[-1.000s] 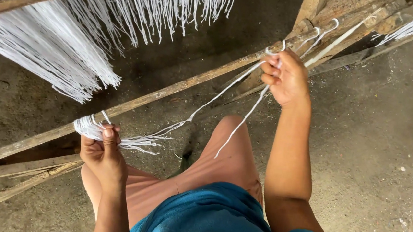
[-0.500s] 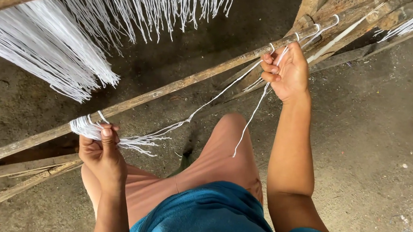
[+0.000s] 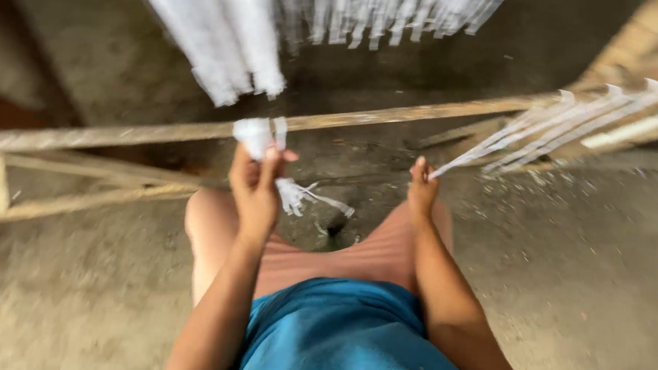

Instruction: Preparing a weaving loom by arranging wooden sticks and looping white threads around the frame components.

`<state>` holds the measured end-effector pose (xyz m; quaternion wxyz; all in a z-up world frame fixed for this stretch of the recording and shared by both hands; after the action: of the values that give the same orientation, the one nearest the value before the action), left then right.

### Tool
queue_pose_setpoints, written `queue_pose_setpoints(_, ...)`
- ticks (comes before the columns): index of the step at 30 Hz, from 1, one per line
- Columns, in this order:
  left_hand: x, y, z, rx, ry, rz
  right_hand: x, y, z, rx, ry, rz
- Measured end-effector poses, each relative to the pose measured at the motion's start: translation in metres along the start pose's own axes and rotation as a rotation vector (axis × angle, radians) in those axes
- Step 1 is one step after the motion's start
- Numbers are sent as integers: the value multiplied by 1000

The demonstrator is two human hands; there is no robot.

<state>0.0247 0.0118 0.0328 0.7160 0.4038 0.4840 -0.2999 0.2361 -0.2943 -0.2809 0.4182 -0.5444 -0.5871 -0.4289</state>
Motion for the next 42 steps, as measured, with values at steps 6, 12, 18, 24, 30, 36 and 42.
queue_pose_setpoints(6, 12, -2, -4, 68, -137, 71, 68, -64, 81, 1278, -253, 463)
queue_pose_setpoints(12, -12, -4, 3, 63, -128, 128, 337, -93, 110, 966, 593, -266)
queue_pose_setpoints(18, -13, -6, -4, -56, -108, 118, 409, -98, 110, 997, 573, -346)
queue_pose_setpoints(24, -28, -8, 3, -112, -138, 70, 401, -92, 109, 825, 475, -500)
queue_pose_setpoints(30, -22, -7, -3, -98, -155, 66, 398, -88, 96, 809, 497, -446)
queue_pose_setpoints(36, -14, -10, -4, -96, -79, 47, 344, -76, 107, 950, 662, -203)
queue_pose_setpoints(42, 11, -7, -14, -82, -66, 105, 345, -55, 52, 1040, 955, 185)
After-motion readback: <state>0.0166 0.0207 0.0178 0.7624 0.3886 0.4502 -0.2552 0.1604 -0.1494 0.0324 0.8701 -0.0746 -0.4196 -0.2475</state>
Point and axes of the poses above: each hand's wrist, its own y-axis towards the middle knuckle, its own z-axis out of the palm, x = y × z, the point moved 3 cm from there along y, towards the middle knuckle, and after that the axes turned 14 degrees about x, right-handed, at the moved point
